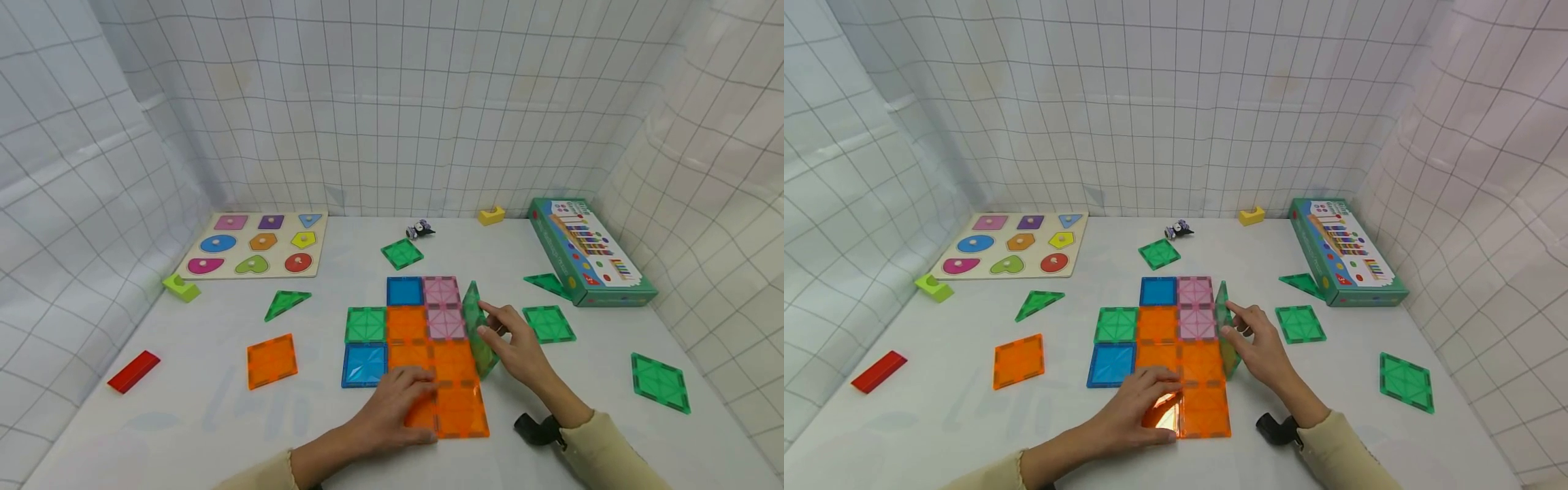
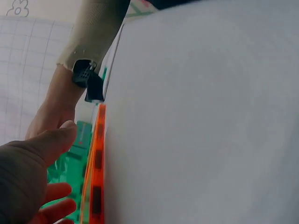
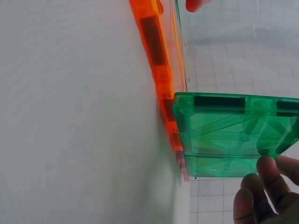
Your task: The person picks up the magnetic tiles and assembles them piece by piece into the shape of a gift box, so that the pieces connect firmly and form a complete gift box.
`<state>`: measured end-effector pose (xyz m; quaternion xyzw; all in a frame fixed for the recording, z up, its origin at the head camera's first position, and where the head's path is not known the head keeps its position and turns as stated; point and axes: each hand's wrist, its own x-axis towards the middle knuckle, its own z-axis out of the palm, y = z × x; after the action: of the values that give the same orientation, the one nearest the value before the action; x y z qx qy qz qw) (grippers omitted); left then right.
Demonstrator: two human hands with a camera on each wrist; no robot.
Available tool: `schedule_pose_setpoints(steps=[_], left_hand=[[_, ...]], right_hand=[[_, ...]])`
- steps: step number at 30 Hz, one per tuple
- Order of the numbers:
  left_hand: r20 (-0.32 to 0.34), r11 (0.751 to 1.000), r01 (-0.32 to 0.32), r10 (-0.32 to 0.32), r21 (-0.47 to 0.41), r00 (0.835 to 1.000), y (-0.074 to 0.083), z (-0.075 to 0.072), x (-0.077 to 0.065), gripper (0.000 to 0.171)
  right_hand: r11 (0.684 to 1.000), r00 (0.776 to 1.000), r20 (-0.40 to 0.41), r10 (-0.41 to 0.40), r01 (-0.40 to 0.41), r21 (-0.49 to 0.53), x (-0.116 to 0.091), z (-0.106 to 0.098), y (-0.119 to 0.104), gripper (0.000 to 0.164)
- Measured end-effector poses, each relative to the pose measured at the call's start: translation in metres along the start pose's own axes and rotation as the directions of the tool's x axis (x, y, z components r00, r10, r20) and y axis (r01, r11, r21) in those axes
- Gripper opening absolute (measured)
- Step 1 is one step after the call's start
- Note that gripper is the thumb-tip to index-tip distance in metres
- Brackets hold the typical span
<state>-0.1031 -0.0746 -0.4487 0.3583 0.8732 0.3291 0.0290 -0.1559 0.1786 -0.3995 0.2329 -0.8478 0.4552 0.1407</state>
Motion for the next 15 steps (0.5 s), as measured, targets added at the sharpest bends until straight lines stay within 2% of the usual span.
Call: schedule_pose_setpoints(steps=[4, 9, 15], left_hand=[[0.025, 0.997, -0.002, 0.0, 0.078, 1.0, 0.004, 0.01, 0.002, 0.067], [0.037, 0.987, 0.011, -0.017, 0.158, 0.999, 0.004, 0.014, 0.003, 0.071], [0.019, 0.982, 0.016, -0.02, 0.187, 1.0, 0.004, 0.014, 0.007, 0.068]], right_hand=[[1.0, 1.0, 0.0, -0.009, 0.009, 0.016, -0.001, 0.0, 0.002, 0.04], [0.999, 1.0, 0.004, -0.014, 0.014, 0.032, -0.001, 0.0, 0.002, 0.041], [0.999, 1.0, -0.007, -0.028, 0.028, 0.024, -0.001, 0.0, 0.002, 0.041]])
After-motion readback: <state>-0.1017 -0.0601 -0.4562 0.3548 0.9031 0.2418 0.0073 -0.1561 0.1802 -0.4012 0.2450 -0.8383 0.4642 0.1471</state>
